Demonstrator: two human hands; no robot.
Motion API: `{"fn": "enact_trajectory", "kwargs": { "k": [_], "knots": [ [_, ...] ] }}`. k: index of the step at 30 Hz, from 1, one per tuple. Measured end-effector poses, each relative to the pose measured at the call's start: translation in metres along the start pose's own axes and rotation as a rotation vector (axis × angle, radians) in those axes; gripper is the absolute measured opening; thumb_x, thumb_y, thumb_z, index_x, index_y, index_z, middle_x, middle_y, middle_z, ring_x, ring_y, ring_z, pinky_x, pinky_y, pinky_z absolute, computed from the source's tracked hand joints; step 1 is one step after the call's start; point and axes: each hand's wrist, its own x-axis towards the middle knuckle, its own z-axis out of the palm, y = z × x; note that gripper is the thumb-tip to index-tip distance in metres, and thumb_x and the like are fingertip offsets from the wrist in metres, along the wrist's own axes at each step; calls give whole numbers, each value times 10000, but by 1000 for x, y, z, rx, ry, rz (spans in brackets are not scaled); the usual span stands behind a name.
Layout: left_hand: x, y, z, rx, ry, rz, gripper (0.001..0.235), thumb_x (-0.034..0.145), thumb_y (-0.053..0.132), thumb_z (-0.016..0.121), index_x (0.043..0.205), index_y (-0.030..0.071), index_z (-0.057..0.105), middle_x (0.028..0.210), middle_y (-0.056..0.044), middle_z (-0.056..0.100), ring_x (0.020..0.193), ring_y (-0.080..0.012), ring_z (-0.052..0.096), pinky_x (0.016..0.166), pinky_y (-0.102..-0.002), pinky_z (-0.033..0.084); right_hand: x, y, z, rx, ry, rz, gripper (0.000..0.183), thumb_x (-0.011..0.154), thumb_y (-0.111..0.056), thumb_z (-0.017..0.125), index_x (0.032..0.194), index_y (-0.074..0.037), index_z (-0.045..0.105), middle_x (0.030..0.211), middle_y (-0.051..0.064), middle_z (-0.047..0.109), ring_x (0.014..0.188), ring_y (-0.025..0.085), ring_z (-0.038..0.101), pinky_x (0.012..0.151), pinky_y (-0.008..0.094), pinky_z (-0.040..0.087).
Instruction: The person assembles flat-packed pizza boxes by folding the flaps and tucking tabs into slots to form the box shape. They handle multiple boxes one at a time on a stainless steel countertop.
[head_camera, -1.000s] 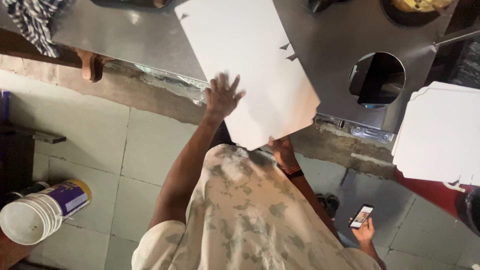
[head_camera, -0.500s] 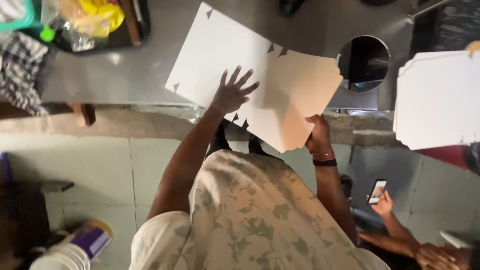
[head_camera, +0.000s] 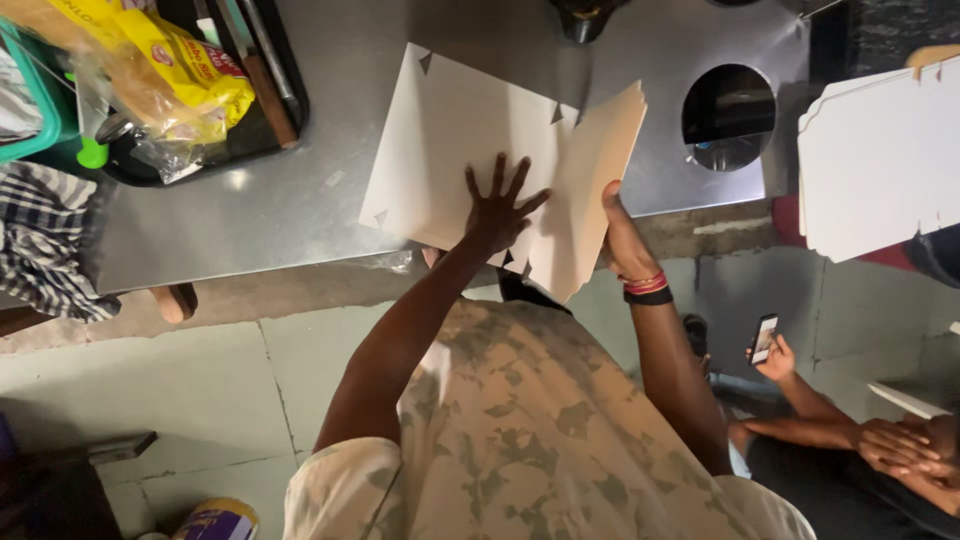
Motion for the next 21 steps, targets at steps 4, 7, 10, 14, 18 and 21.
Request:
{"fn": "enact_trajectory", "kwargs": {
  "k": [4, 7, 10, 14, 18, 21],
  "knots": [
    [0, -3, -6, -19, -91, 10, 669, 972, 521, 568, 1585, 440, 315, 1726, -100, -20, 1549, -476, -57, 1083, -876, 49, 18, 9, 11, -26, -51, 8, 1079, 804, -842, 303, 1631, -179, 96, 1652, 88, 239, 1409, 296, 402, 962, 493, 524],
    [-3, -12, -15, -22, -98, -1, 643, 953, 507, 589, 1544, 394, 363, 1663, -102, 71, 1499, -457, 30, 1068, -823, 106, 45, 33, 21, -343, -47, -34, 1016, 900, -805, 314, 1641, -114, 241, 1686, 141, 331, 1381, 330, 431, 1043, 502, 520],
    [-2, -25, -22, -170, 4, 0, 620, 933, 493, 611, 1502, 348, 411, 1601, -104, 161, 1448, -439, 116, 1054, -771, 163, 68, 57, 27, -929, -16, -244, 874, 1034, -677, 386, 1662, -74, 305, 1691, 202, 383, 1404, 415, 432, 1177, 564, 440],
    [-13, -46, -15, -292, 76, 10, 594, 908, 474, 640, 1447, 288, 475, 1517, -106, 281, 1381, -415, 232, 1034, -701, 240, 83, 99, 49, -1400, 140, -517, 883, 1070, -549, 523, 1643, 25, 173, 1694, 315, 102, 1592, 479, 144, 1240, 642, 250],
    [-18, -64, -2, -346, 75, 22, 573, 882, 456, 669, 1392, 227, 539, 1434, -108, 402, 1313, -390, 348, 1015, -631, 316, 94, 117, 61, -1386, 337, -438, 984, 995, -597, 590, 1626, 16, 149, 1689, 313, 65, 1575, 504, 114, 1216, 665, 185],
    [-39, -68, 6, -397, -28, 49, 562, 863, 441, 690, 1350, 181, 587, 1372, -110, 492, 1263, -372, 435, 1001, -578, 374, 101, 118, 55, -1324, 430, -561, 1054, 1003, -673, 583, 1655, 17, 125, 1702, 325, 41, 1594, 490, 81, 1255, 655, 194]
  ]
}}
